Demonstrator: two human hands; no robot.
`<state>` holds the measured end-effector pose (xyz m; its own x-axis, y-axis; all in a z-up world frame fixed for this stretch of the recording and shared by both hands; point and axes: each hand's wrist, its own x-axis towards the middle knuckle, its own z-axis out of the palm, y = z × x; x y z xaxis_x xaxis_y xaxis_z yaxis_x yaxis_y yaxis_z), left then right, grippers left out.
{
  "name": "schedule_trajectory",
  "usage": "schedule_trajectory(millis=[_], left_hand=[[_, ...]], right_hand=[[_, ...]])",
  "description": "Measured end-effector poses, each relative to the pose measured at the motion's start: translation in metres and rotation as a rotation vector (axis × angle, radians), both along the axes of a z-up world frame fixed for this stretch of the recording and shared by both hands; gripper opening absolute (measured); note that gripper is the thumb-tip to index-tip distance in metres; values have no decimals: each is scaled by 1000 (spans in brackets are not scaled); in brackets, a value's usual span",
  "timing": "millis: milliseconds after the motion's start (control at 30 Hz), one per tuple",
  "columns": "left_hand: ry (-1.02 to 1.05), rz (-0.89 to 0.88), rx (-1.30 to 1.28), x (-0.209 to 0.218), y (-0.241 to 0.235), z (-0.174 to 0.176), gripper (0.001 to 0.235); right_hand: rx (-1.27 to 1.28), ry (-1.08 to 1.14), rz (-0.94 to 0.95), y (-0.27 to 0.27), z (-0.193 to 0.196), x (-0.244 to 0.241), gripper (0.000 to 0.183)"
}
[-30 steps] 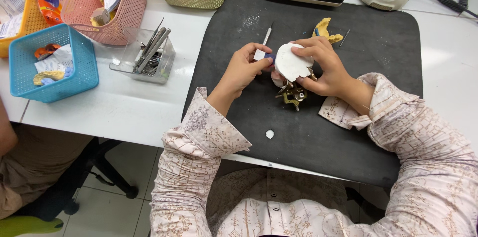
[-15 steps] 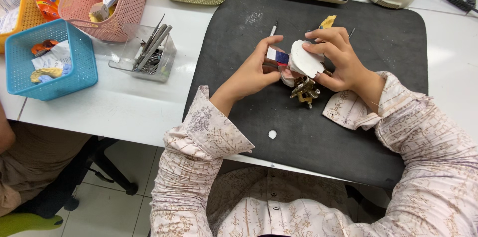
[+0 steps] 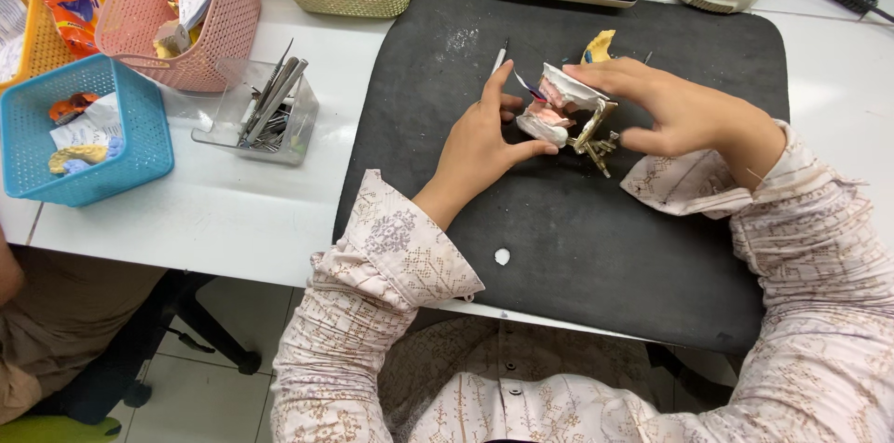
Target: The person uses a small abrasive block to rub the surface of a mounted dental prosthesis, then uses a metal hand tool to scrape a yellow dental impression. Finally, the person uses a rotary handpiece to grind a small white tooth-like object.
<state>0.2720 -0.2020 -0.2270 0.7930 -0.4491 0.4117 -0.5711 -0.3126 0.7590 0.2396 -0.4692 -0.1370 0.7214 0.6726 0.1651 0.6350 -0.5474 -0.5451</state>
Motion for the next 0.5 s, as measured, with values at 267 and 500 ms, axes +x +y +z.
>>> schedule_trajectory(millis=[267,500], left_hand=[[122,24,60,-10,0,12,113],[-236,159,-162,-30,-3,3,93]], right_hand=[[-209,-330,-223,46,15,-36,100],[-150,-532,-402,63,-5,-45,100]])
